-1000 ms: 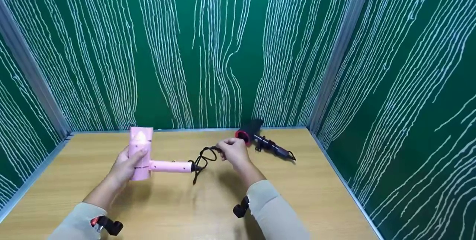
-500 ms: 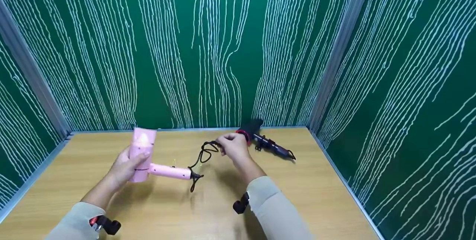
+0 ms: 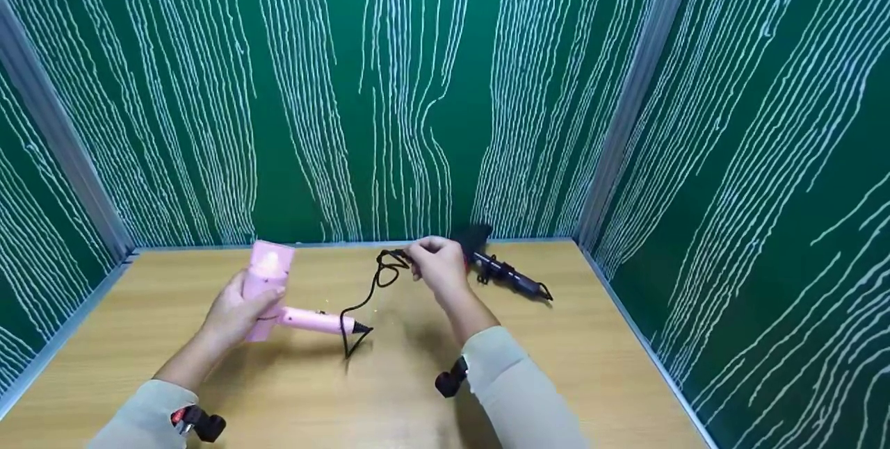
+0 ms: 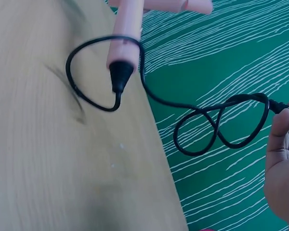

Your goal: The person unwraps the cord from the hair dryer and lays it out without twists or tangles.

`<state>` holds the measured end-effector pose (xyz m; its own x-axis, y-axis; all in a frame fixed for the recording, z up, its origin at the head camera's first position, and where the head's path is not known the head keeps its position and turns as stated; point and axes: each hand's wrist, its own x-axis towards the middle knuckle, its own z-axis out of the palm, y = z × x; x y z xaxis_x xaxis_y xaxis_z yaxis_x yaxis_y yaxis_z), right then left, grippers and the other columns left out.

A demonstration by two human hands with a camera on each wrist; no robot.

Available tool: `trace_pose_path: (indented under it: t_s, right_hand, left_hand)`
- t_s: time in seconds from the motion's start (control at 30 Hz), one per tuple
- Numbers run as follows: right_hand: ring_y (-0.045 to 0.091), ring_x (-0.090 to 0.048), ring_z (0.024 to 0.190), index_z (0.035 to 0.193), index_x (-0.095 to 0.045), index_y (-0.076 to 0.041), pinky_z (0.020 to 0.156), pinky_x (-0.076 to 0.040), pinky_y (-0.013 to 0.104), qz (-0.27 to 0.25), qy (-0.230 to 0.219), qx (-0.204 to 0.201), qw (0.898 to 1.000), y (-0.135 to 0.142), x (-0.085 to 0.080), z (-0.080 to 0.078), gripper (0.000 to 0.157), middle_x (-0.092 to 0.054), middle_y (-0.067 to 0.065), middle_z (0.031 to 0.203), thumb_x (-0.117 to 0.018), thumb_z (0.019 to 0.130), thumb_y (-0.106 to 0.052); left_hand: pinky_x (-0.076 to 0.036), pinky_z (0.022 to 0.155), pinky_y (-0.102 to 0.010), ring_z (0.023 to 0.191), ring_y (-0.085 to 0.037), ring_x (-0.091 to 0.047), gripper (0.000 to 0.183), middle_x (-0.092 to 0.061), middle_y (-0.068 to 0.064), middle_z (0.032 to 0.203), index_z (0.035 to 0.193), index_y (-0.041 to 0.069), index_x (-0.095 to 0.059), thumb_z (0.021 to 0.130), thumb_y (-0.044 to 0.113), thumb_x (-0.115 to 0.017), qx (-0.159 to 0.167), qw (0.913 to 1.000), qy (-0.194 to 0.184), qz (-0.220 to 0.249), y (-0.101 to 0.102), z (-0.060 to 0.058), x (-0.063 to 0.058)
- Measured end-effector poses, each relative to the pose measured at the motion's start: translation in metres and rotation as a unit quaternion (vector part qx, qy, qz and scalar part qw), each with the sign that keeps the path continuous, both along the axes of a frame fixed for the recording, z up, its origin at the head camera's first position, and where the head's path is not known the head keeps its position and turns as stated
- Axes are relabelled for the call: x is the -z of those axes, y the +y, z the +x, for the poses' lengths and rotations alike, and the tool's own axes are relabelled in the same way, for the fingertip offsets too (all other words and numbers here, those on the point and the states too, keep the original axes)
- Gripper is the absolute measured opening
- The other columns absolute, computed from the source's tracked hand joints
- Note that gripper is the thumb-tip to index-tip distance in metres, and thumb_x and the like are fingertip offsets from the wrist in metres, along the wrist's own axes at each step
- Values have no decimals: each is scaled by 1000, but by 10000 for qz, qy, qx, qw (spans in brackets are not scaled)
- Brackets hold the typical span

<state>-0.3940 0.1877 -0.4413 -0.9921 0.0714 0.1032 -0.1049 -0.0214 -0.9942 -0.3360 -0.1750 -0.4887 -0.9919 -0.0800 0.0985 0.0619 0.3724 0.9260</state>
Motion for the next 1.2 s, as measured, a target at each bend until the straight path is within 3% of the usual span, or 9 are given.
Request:
trace_pose_path:
  t_s: [0.13,0.37,0.6,0.87,1.2]
  right_hand:
    - [15,-57,62,95,-75,-3,55,-53,25,-30,12,-46,10000,2,-9,5,6,-66,5,86,-70,95,-7]
    - [16,-56,65,97,-74,-3,57,-54,25,-195,31,-125,9997,5,-17,10,9,-66,7,87,-69,98,-10]
    - [16,-53,65,99,-74,-2,56,-52,25,-297,70,-195,9993,9,-17,12,10,-65,8,86,-67,98,-9]
    - [16,-53,65,109,-71,7,56,-51,24,-320,-104,-209,9992,11,-16,13,20,-64,6,89,-67,98,-10]
    - [15,-52,64,102,-72,4,54,-50,23,-373,-69,-195,9991,18,-10,12,13,-64,4,83,-68,97,-7]
  left_hand:
    - [-61,97,-53,115,-33,-64,84,-62,-15,132,150,13,-42,90,61,-77,-205,9998,57,-28,-2,-2,1]
    - [-61,94,-50,114,-32,-65,89,-63,-14,132,151,13,-40,89,68,-73,-848,9962,169,-101,-8,-5,3]
    - [-60,93,-48,113,-32,-65,91,-63,-14,130,149,11,-39,89,71,-71,-1346,9901,341,209,-12,-5,1]
    - [-57,100,-52,117,-33,-63,91,-60,-15,135,152,11,-37,90,70,-70,-1551,9844,448,700,-13,-5,-2]
    - [-53,104,-49,120,-31,-60,84,-55,-14,139,151,12,-36,94,65,-68,-1771,9709,431,1551,-15,-6,-8]
